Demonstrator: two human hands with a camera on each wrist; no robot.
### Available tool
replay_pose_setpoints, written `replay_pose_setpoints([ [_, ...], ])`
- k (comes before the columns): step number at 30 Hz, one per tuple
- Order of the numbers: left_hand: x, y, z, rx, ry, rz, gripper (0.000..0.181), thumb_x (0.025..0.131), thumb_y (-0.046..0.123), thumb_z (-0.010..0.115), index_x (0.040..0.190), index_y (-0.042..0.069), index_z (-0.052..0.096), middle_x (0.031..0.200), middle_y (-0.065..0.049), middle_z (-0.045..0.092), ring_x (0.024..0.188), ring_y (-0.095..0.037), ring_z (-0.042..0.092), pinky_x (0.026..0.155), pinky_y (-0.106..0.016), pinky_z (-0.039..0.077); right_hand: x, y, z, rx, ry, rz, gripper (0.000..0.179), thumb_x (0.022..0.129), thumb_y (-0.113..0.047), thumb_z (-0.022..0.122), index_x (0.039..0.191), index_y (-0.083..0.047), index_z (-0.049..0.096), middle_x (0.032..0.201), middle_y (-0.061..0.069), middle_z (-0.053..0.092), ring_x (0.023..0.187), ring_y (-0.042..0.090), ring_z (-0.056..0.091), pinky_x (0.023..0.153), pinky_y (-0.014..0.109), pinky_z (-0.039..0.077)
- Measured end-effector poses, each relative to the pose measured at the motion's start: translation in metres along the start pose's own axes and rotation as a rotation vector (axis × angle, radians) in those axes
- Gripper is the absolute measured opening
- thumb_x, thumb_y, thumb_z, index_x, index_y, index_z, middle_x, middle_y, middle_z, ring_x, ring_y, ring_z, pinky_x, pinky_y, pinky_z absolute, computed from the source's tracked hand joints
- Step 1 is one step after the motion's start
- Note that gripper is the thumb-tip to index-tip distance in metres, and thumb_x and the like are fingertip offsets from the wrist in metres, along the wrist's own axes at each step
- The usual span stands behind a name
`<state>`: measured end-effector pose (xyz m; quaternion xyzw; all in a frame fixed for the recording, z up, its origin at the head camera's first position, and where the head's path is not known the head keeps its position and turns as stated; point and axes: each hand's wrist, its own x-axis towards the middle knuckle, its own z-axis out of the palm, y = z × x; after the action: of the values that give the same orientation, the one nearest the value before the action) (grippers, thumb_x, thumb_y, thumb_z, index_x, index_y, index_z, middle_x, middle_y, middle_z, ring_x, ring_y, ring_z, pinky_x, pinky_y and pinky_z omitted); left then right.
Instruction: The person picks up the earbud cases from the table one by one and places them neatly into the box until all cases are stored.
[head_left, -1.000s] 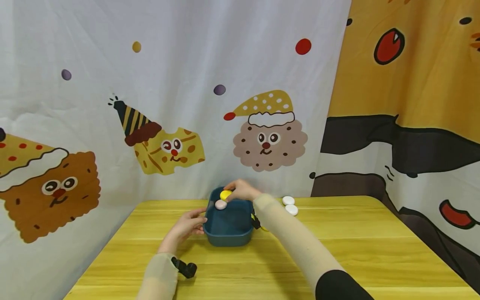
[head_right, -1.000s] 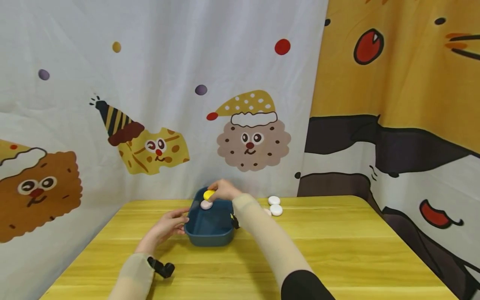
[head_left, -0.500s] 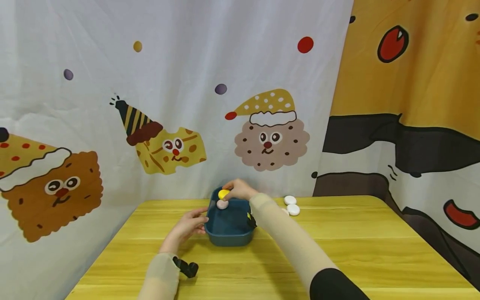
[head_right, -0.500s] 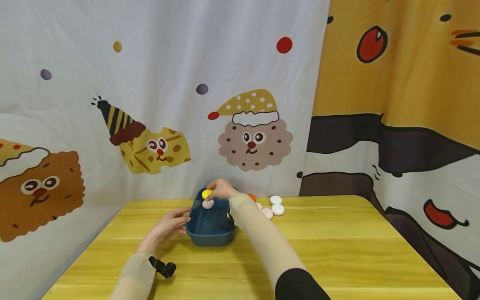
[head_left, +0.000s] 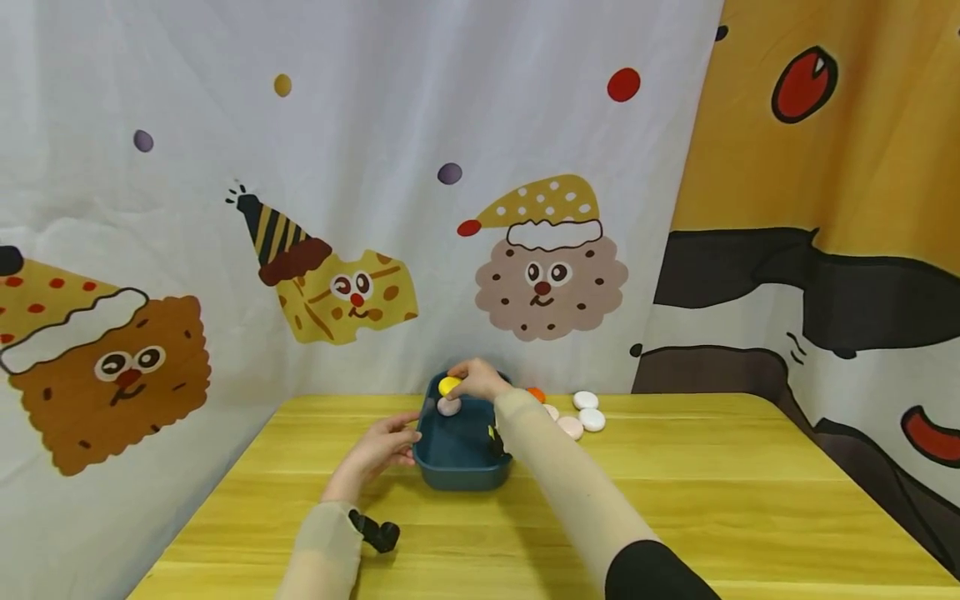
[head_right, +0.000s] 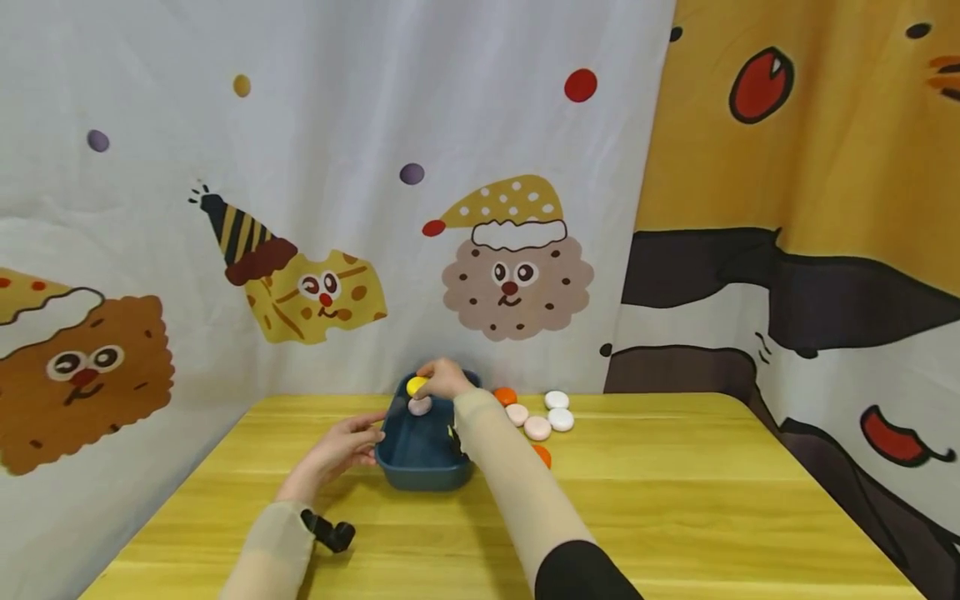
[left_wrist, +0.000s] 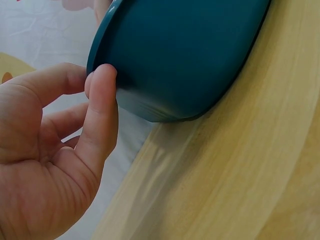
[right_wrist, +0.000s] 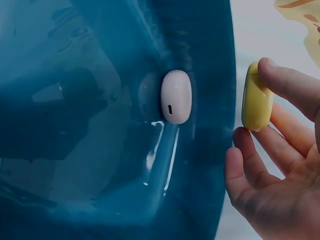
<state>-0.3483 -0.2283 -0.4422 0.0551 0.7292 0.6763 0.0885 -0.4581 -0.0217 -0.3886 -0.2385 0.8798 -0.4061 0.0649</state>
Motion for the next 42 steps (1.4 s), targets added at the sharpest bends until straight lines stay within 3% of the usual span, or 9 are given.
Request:
replay_pose_setpoints([
  [15,0.002,0.003,0.002,-0.007,-0.006,-0.005,0.054,0.096,0.002,0.052,0.147,-0.004,0.035,0.098,-0.015,0.052,0.061,-0.012,0.055,0.062,-0.027,0.056,0.0,0.006,0.008,0.002,0.025,0.043,0.043,0.08,-0.011,0.078,0.121,-0.004,0.067,0.12,0.011,0.064,0.105,0.024,0.06,0.086,0.034,0.052],
  [27,-0.001,0.001,0.001,-0.025,-0.016,-0.008,0.054,0.097,0.003,0.052,0.147,-0.003,0.034,0.101,-0.016,0.052,0.062,-0.012,0.055,0.061,-0.026,0.056,-0.002,0.005,0.013,-0.03,-0.083,0.058,0.049,0.075,-0.01,0.082,0.121,-0.004,0.067,0.118,0.01,0.065,0.104,0.023,0.061,0.086,0.033,0.052],
  [37,0.001,-0.001,0.001,-0.016,-0.011,-0.012,0.053,0.096,0.003,0.053,0.146,-0.003,0.037,0.102,-0.019,0.052,0.062,-0.013,0.055,0.062,-0.028,0.057,-0.001,0.011,0.022,-0.05,-0.107,0.089,0.049,0.076,-0.01,0.082,0.121,-0.003,0.067,0.12,0.015,0.062,0.091,0.019,0.061,0.076,0.031,0.055],
  [42,0.002,-0.001,0.0,-0.023,-0.02,-0.008,0.055,0.095,0.003,0.053,0.147,-0.004,0.035,0.103,-0.021,0.052,0.061,-0.012,0.056,0.062,-0.027,0.056,-0.001,0.011,0.023,-0.048,-0.112,0.088,0.049,0.076,-0.01,0.082,0.122,-0.004,0.068,0.115,0.011,0.064,0.084,0.017,0.06,0.075,0.033,0.055],
])
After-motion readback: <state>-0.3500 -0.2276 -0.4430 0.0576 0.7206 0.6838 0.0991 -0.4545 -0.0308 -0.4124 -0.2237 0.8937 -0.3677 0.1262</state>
